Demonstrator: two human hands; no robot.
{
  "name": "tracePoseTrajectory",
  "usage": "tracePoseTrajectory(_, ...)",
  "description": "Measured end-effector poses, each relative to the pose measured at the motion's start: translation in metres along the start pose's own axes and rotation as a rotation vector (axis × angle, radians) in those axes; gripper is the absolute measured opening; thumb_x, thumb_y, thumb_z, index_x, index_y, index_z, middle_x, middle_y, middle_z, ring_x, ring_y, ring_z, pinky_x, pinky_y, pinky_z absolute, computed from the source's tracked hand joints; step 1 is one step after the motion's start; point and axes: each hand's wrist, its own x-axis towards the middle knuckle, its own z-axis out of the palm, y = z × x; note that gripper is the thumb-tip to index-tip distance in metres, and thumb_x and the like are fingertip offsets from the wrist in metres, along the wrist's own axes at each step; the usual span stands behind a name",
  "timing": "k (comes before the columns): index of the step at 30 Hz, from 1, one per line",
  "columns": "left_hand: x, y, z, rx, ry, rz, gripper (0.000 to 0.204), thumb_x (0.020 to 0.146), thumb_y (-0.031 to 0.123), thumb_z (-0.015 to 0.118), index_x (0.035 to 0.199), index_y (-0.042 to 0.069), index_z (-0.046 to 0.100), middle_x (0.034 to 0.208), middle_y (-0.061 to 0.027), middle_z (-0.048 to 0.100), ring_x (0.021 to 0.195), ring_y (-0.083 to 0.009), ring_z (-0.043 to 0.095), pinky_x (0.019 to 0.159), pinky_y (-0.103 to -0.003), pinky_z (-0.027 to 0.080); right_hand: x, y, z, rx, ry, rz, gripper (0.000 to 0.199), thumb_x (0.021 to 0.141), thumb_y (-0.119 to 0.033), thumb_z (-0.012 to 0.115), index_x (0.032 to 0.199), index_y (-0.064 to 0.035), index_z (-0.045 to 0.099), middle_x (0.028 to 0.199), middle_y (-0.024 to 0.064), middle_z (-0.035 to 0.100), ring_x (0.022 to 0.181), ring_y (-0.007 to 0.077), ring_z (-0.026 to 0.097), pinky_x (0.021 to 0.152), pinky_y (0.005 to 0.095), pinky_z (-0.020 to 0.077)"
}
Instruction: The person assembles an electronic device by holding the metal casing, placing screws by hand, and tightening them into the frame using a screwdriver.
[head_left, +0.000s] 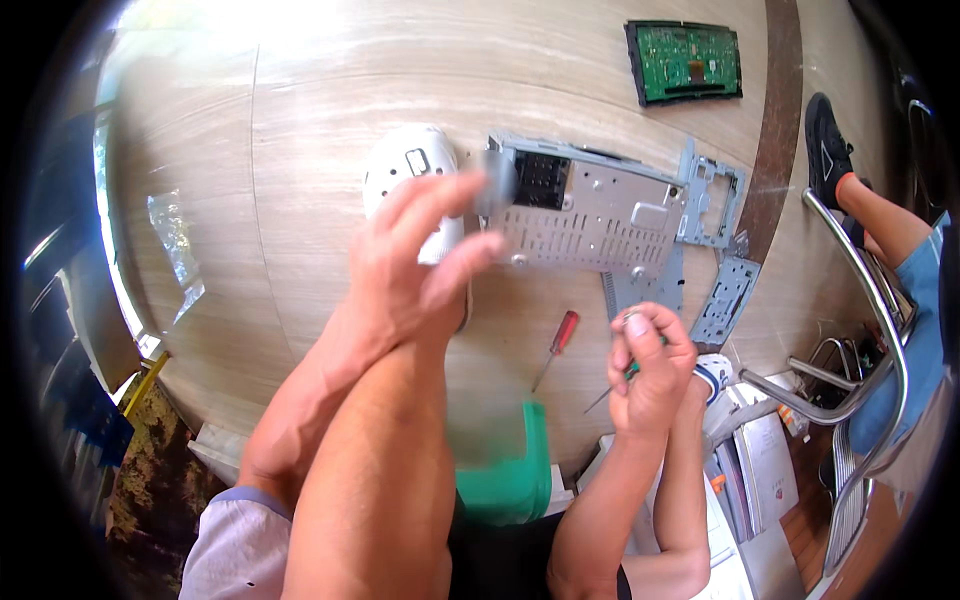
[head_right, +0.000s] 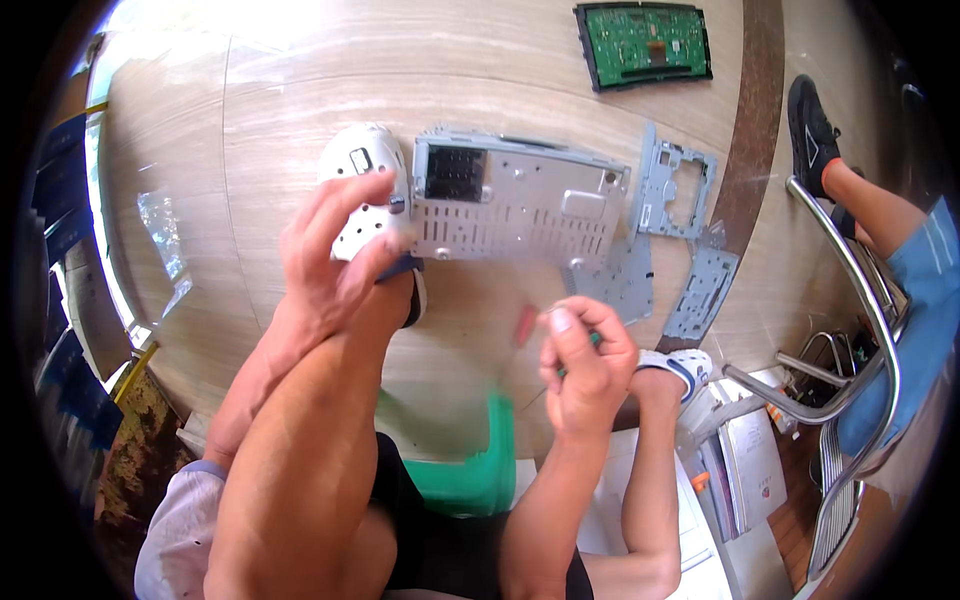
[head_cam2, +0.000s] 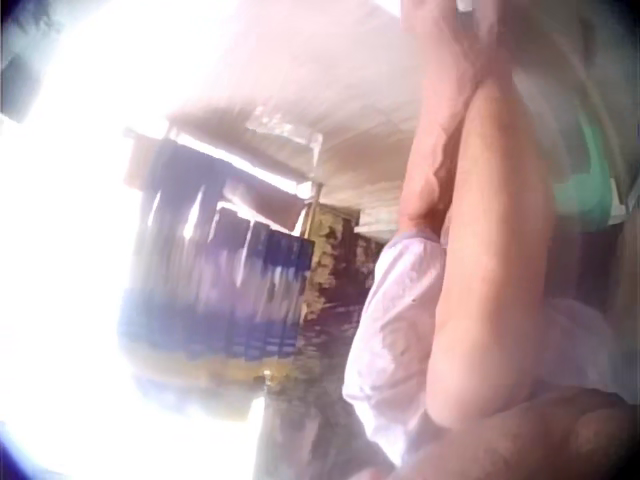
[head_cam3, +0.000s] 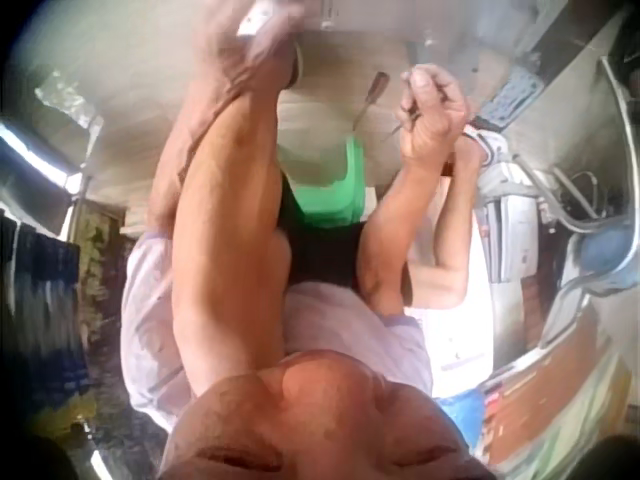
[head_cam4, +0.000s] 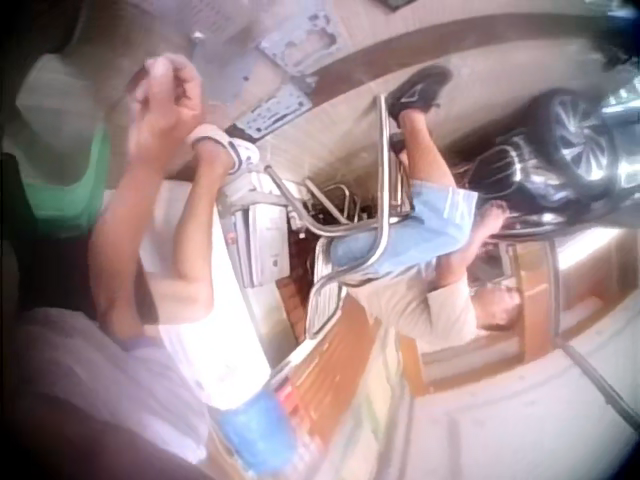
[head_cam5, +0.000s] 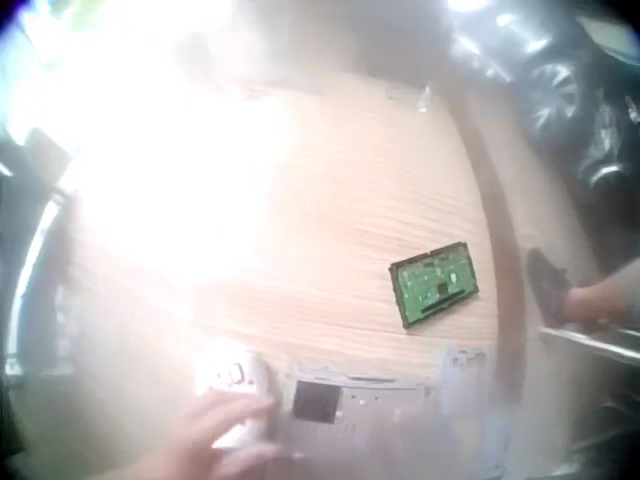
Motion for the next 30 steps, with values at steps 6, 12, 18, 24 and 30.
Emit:
tracePoseTrajectory(6, 0.02, 0.029, -0.007, -0.238, -0.18, 0.179, 0.041, 0.074, 0.031, 0.083, 0.107, 0.008, 0.076, 0.093, -0.0073, 0.07, 0.076, -0.0191, 0.068, 0.064, -0.031, 0.054, -0.013, -0.017, 0.036, 0.092, -0.135, 0.094, 0.013, 0.087, -0.003, 0.072, 0.098, 0.0026, 0.068, 0.075, 0.0076, 0.066, 0.049, 0.006, 0.049, 0.038, 0.0198, 0.0281)
tracePoseTrajectory(12, 0.022, 0.024, 0.004, -0.314, -0.14, 0.204, 0.032, 0.075, 0.022, 0.084, 0.104, 0.008, 0.077, 0.091, -0.0052, 0.07, 0.075, -0.018, 0.066, 0.063, -0.029, 0.053, -0.013, -0.023, 0.047, 0.173, -0.238, 0.152, 0.014, 0.088, -0.002, 0.071, 0.101, 0.0025, 0.069, 0.067, 0.0037, 0.06, 0.047, 0.0066, 0.047, 0.038, 0.0202, 0.0251)
tracePoseTrajectory(18, 0.016, 0.024, 0.005, -0.385, -0.125, 0.132, 0.026, 0.077, 0.017, 0.083, 0.099, 0.005, 0.076, 0.086, -0.0069, 0.071, 0.075, -0.0195, 0.068, 0.065, -0.03, 0.054, -0.003, -0.021, 0.054, 0.22, -0.327, 0.223, 0.016, 0.091, -0.004, 0.068, 0.105, 0.0031, 0.068, 0.077, 0.0093, 0.064, 0.051, 0.007, 0.049, 0.038, 0.0185, 0.0268)
tracePoseTrajectory(24, 0.013, 0.022, 0.006, -0.396, -0.082, 0.114, 0.024, 0.077, 0.005, 0.08, 0.101, 0.006, 0.075, 0.083, -0.0068, 0.07, 0.072, -0.0222, 0.067, 0.064, -0.032, 0.053, -0.002, -0.006, 0.047, -0.15, -0.26, 0.092, 0.018, 0.092, -0.008, 0.069, 0.105, 0.0039, 0.066, 0.087, 0.0129, 0.068, 0.053, 0.0069, 0.05, 0.037, 0.0177, 0.0287)
tracePoseTrajectory(30, 0.011, 0.022, 0.022, -0.452, 0.021, -0.097, 0.005, 0.089, -0.004, 0.067, 0.091, 0.001, 0.068, 0.08, -0.0081, 0.067, 0.069, -0.0194, 0.064, 0.06, -0.029, 0.05, 0.004, -0.013, 0.045, -0.2, -0.215, 0.019, 0.019, 0.091, -0.012, 0.074, 0.102, 0.0017, 0.068, 0.086, 0.0099, 0.069, 0.052, 0.0053, 0.05, 0.037, 0.0178, 0.0285)
